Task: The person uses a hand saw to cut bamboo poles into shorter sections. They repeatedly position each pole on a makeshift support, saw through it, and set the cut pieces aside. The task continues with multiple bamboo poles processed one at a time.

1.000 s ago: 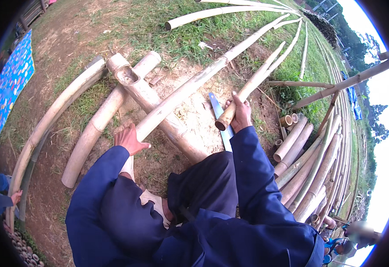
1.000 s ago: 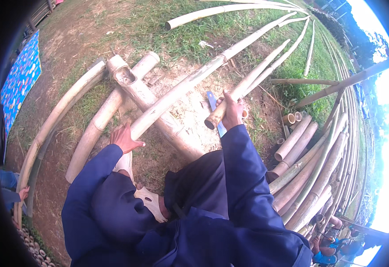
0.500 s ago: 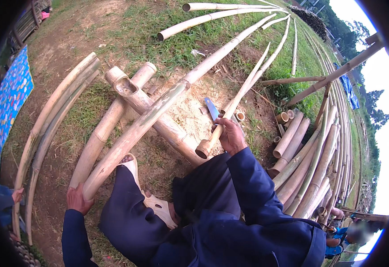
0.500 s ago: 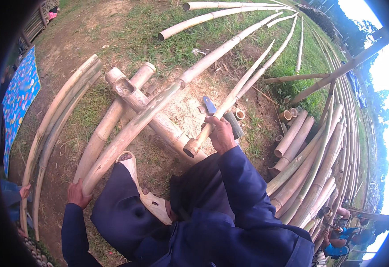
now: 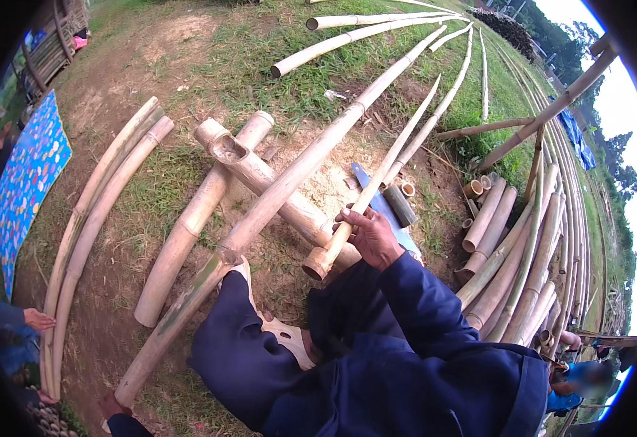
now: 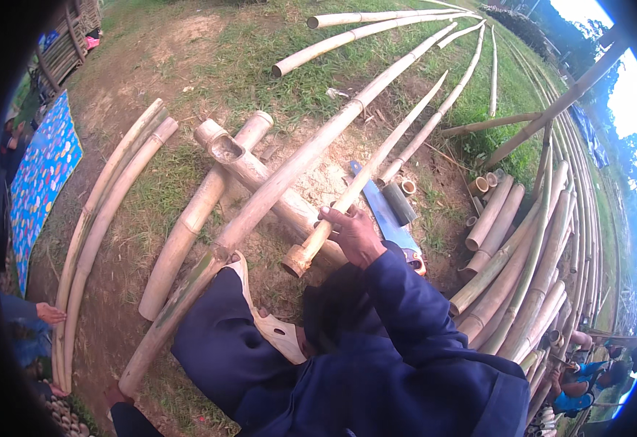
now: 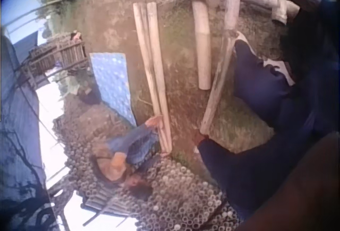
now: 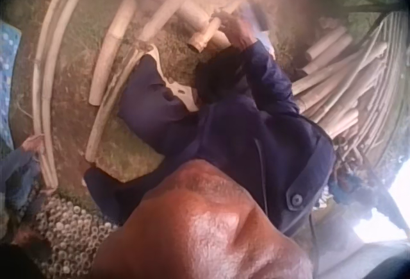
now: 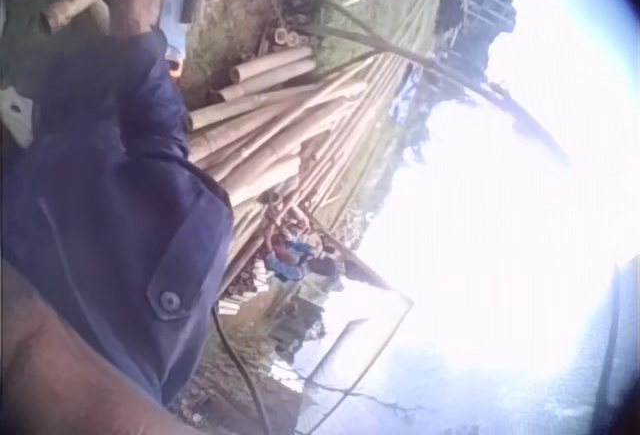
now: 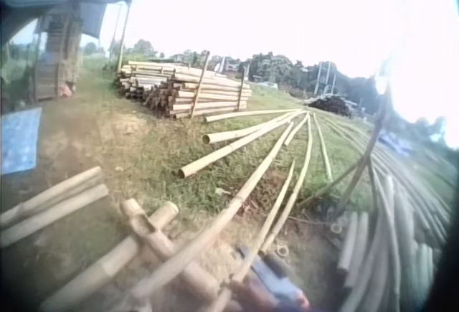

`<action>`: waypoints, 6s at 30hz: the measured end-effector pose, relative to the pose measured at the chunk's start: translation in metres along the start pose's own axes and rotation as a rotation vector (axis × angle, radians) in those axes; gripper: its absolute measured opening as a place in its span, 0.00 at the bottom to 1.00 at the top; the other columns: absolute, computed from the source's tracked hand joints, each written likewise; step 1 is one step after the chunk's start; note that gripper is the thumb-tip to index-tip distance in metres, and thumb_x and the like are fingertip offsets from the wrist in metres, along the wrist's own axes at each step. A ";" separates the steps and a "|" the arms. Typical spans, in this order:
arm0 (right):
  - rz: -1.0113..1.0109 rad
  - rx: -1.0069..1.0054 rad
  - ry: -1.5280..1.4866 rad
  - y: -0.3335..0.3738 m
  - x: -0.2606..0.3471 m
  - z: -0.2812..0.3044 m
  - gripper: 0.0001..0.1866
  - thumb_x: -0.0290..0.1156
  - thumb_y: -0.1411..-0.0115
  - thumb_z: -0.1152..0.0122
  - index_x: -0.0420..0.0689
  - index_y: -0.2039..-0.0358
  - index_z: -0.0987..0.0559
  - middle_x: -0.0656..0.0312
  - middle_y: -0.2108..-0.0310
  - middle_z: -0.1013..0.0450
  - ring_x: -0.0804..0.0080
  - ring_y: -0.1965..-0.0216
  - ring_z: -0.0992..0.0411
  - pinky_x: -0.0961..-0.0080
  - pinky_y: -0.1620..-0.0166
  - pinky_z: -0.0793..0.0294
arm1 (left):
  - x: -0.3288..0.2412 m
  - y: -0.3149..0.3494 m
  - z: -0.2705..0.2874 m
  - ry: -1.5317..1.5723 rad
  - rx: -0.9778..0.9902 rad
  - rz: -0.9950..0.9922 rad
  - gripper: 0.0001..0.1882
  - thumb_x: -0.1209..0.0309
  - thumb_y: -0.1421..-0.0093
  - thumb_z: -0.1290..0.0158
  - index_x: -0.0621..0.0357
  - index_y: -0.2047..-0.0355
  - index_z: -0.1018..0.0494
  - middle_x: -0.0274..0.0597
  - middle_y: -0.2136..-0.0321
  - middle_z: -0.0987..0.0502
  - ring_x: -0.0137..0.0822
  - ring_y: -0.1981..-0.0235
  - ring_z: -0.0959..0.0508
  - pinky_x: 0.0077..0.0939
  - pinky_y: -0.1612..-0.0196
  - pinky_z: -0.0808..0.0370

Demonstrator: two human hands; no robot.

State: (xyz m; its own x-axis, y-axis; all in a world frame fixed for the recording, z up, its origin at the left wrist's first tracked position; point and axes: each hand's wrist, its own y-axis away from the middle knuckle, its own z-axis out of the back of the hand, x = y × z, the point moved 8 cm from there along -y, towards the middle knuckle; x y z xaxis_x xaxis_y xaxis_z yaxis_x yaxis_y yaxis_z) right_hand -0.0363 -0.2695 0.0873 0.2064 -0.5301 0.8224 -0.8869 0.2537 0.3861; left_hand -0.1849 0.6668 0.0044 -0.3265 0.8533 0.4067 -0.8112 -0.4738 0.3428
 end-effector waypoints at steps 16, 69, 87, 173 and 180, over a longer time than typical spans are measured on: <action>-0.009 0.144 -0.279 0.003 -0.069 -0.159 0.23 0.31 0.36 0.29 0.43 0.46 0.31 0.59 0.54 0.23 0.66 0.54 0.21 0.60 0.49 0.17 | -0.337 0.161 0.392 0.809 -0.591 -0.777 0.21 0.68 0.33 0.47 0.62 0.42 0.28 0.60 0.47 0.23 0.59 0.45 0.23 0.48 0.40 0.29; 1.162 1.405 1.676 0.045 -0.149 -0.370 0.40 0.48 0.42 0.29 0.72 0.29 0.33 0.55 0.66 0.22 0.53 0.67 0.19 0.57 0.60 0.18 | -0.181 0.105 0.164 0.503 -0.664 -0.146 0.36 0.39 0.44 0.38 0.49 0.44 0.27 0.39 0.52 0.29 0.45 0.43 0.32 0.44 0.34 0.40; 1.136 1.396 1.648 0.042 -0.164 -0.378 0.41 0.50 0.44 0.28 0.69 0.30 0.32 0.56 0.64 0.20 0.54 0.66 0.18 0.56 0.60 0.16 | -0.177 0.083 0.148 0.525 -0.577 -0.161 0.36 0.38 0.39 0.43 0.52 0.43 0.27 0.43 0.45 0.25 0.46 0.39 0.30 0.47 0.33 0.40; 1.211 0.802 1.494 -0.001 -0.043 -0.158 0.31 0.22 0.44 0.31 0.41 0.38 0.24 0.51 0.45 0.22 0.55 0.42 0.25 0.48 0.33 0.33 | -0.518 0.048 0.241 0.528 0.110 -0.934 0.23 0.61 0.63 0.27 0.68 0.73 0.18 0.57 0.72 0.17 0.54 0.66 0.15 0.46 0.61 0.19; 1.192 0.896 1.742 -0.027 -0.074 -0.233 0.61 0.36 0.60 0.16 0.57 0.26 0.40 0.60 0.28 0.39 0.58 0.28 0.41 0.48 0.25 0.49 | -0.309 0.034 0.166 0.428 0.180 -0.686 0.31 0.64 0.63 0.25 0.60 0.56 0.20 0.52 0.66 0.16 0.50 0.61 0.15 0.46 0.57 0.21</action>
State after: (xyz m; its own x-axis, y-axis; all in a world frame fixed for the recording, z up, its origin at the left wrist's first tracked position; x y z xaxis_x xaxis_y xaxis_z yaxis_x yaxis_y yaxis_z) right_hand 0.0685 -0.0492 0.1135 -0.7709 0.6285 0.1031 -0.6352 -0.7469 -0.1967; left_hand -0.0310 0.3509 0.0309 0.0270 0.9575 -0.2871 -0.8194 0.1857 0.5423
